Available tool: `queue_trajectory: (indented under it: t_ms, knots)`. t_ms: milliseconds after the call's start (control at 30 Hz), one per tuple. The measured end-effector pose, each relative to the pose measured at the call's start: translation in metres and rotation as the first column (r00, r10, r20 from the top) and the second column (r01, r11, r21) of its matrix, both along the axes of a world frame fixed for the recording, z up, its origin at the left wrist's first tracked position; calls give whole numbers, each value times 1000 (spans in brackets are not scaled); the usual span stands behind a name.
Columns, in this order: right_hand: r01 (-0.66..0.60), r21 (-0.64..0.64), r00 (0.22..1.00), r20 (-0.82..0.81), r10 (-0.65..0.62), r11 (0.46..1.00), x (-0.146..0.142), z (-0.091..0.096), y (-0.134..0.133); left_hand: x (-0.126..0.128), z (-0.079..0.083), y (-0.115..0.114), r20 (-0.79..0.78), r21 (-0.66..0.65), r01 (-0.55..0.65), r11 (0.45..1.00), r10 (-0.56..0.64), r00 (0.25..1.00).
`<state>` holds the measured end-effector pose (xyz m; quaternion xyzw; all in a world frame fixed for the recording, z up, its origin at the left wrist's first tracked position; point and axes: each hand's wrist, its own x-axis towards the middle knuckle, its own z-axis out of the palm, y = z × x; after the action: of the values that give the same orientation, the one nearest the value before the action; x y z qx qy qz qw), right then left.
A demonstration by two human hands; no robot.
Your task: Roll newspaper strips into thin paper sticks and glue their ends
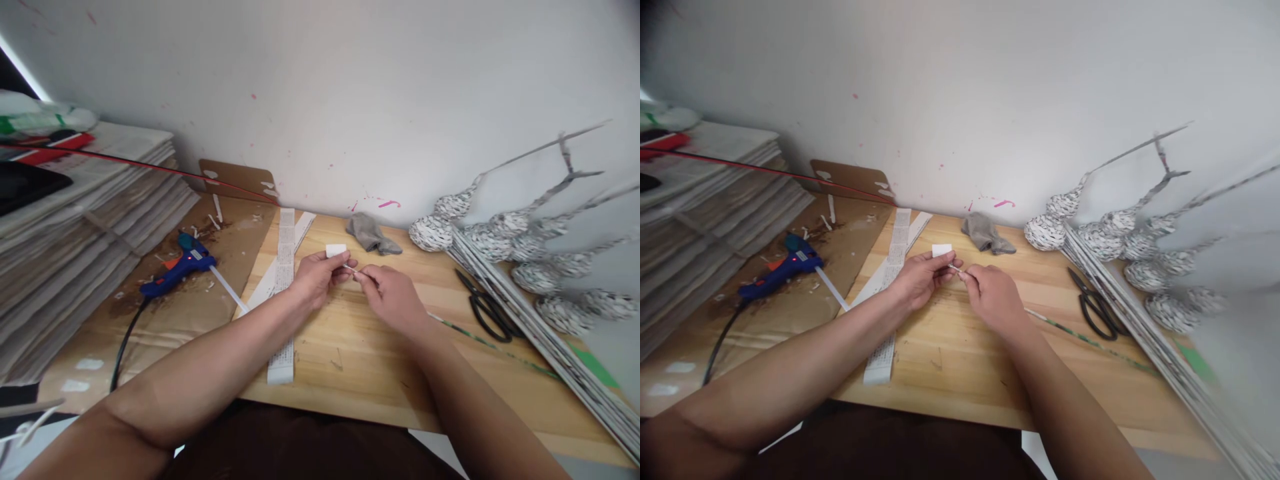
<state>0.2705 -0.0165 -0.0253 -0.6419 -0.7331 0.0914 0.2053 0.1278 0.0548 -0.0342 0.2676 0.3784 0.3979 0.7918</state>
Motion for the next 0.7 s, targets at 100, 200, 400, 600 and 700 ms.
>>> queue_trajectory:
  t_ms: [100,200,400,600,700]
  knots:
    - [4,-54,999,-54,-7,999,0,0,0,0,0,-1,10,-2,4,1000,-4,1000]
    - [30,-18,997,-72,-31,999,-1,1,0,0,0,-1,22,-5,-13,1000,13,1000]
    - [39,-73,991,-125,-48,997,0,0,0,0,-1,-2,49,-2,-1,1000,1,999]
    - [32,127,999,30,-36,991,1,3,0,1,-2,-1,61,8,-24,1000,24,998]
    - [54,117,996,69,-62,992,2,4,-1,1,-2,-1,86,21,-21,1000,20,996]
